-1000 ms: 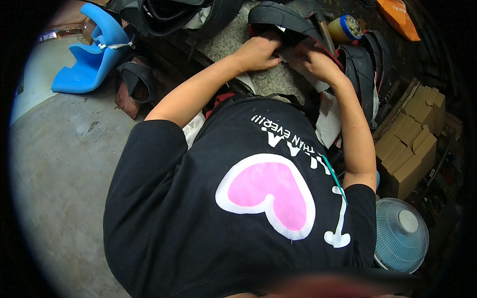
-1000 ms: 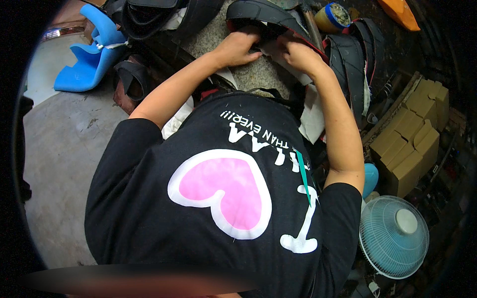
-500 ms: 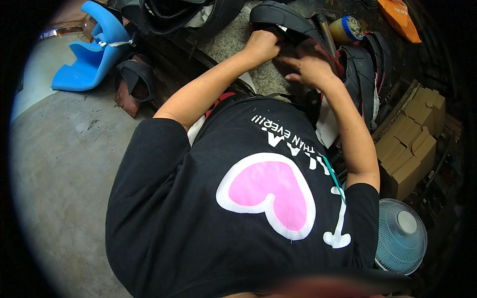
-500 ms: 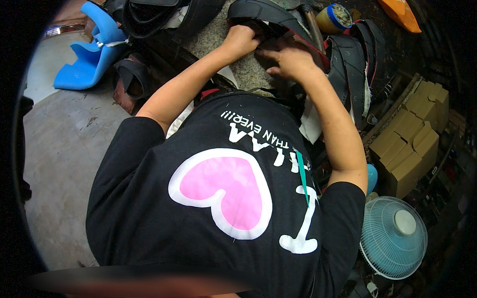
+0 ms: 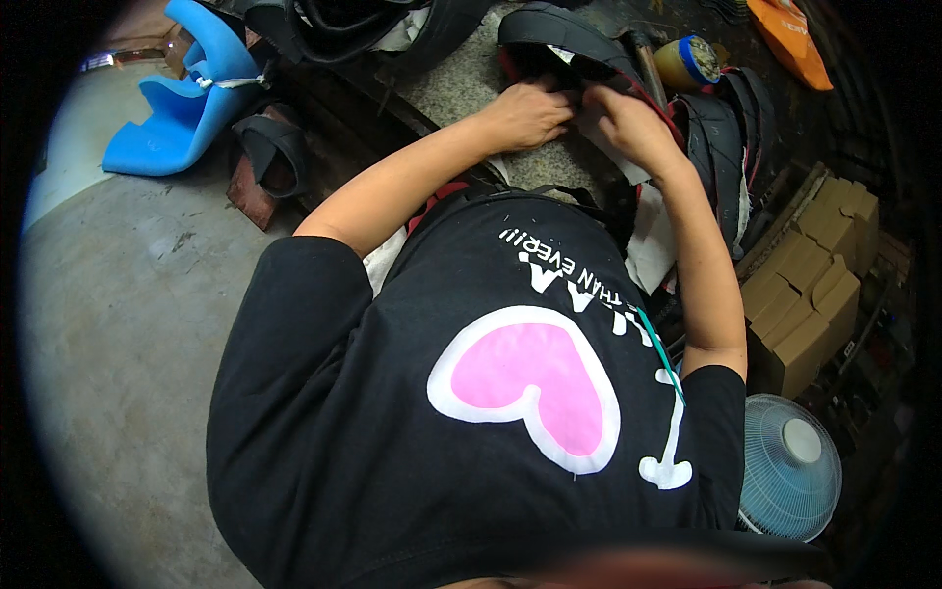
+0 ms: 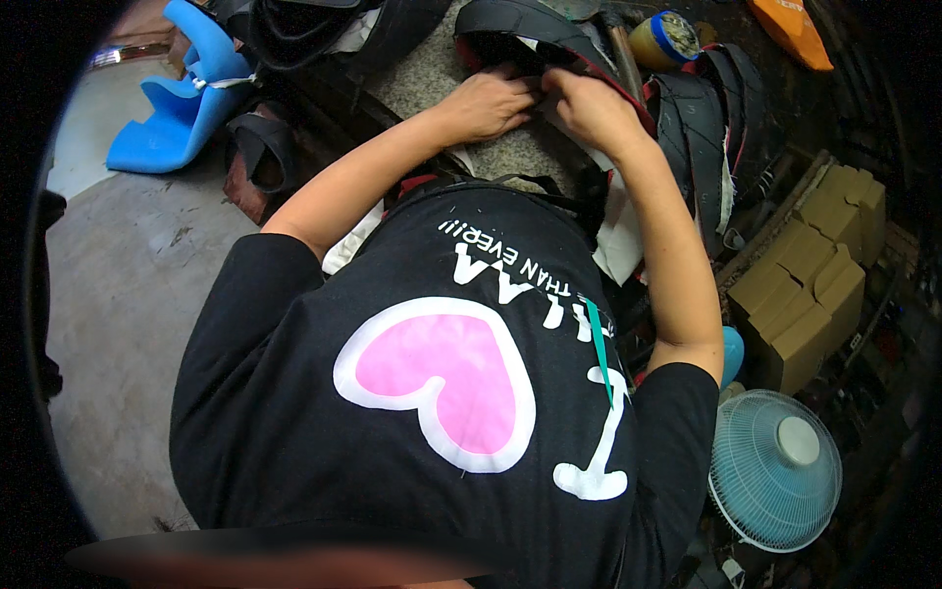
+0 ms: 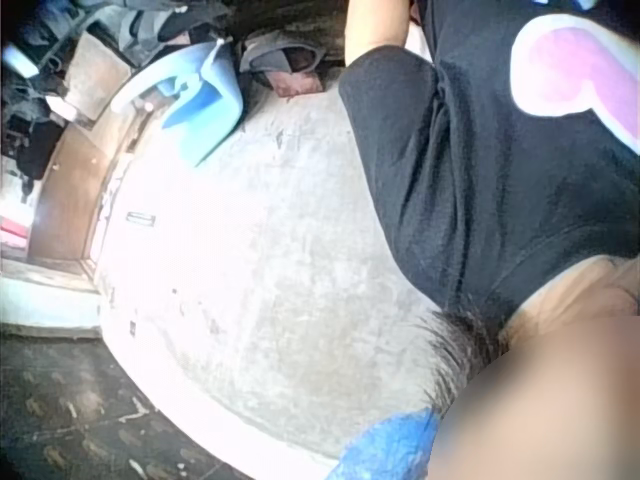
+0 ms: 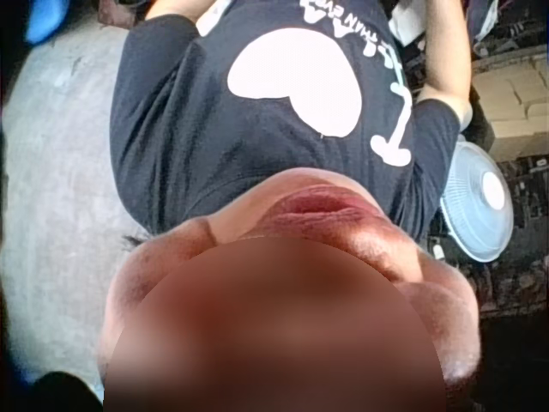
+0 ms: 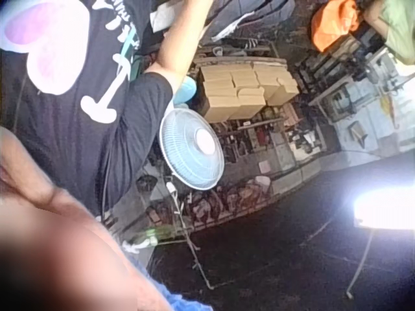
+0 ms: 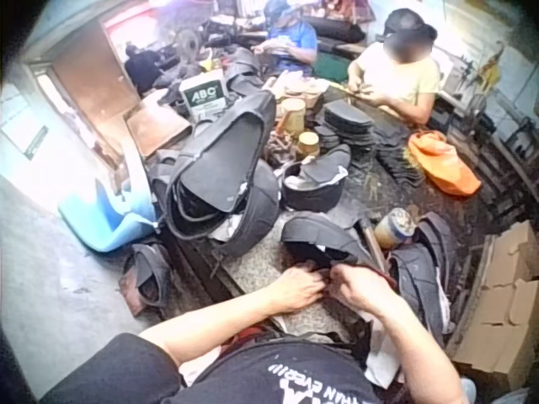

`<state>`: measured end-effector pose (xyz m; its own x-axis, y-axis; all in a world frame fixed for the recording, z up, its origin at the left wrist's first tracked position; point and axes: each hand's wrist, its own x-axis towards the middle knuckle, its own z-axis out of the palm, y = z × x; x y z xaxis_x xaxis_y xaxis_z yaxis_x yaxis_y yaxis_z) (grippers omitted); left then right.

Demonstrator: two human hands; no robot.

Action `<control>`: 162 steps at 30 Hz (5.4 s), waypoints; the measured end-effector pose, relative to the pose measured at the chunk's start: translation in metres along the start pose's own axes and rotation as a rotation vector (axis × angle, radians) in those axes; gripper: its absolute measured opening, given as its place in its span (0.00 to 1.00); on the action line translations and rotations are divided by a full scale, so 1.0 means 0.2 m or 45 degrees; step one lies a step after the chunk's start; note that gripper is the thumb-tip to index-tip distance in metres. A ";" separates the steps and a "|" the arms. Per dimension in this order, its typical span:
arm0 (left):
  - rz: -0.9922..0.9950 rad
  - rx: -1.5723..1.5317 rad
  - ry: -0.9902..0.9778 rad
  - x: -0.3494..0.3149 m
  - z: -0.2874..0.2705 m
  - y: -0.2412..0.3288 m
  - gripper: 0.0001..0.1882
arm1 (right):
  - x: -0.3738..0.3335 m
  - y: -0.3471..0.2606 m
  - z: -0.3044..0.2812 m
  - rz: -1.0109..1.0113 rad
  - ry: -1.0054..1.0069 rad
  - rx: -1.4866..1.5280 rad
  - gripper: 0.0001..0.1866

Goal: The person repeatedly places a white paper template inside a black shoe upper and trims the excess material along the template edge using scissors. The person flips and repositions the shoe upper multiple times to trim different sections, then sets the trimmed piece aside and repeats the process with another shoe upper.

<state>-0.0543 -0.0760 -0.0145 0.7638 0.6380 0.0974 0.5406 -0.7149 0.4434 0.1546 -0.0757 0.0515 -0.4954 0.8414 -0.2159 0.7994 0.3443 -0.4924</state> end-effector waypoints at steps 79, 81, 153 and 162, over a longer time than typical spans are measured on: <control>0.338 0.088 0.453 -0.14 -0.37 0.01 0.09 | -0.15 0.03 -0.19 0.159 0.662 0.373 0.30; 0.351 0.232 0.309 -0.15 -0.31 0.00 0.04 | -0.14 -0.03 -0.17 -0.119 0.858 -0.479 0.33; -0.458 -0.837 0.466 0.02 -0.83 -0.16 0.23 | -0.08 0.11 0.05 0.243 -0.086 -0.878 0.05; 0.009 -2.069 0.664 0.00 -1.02 -0.13 0.22 | -0.13 0.02 -0.22 0.679 0.086 0.558 0.17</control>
<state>-0.1411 0.0006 0.1546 0.3979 0.8916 0.2162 -0.6033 0.0767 0.7938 0.1859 -0.0788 0.0919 -0.0393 0.8779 -0.4772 0.7099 -0.3115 -0.6316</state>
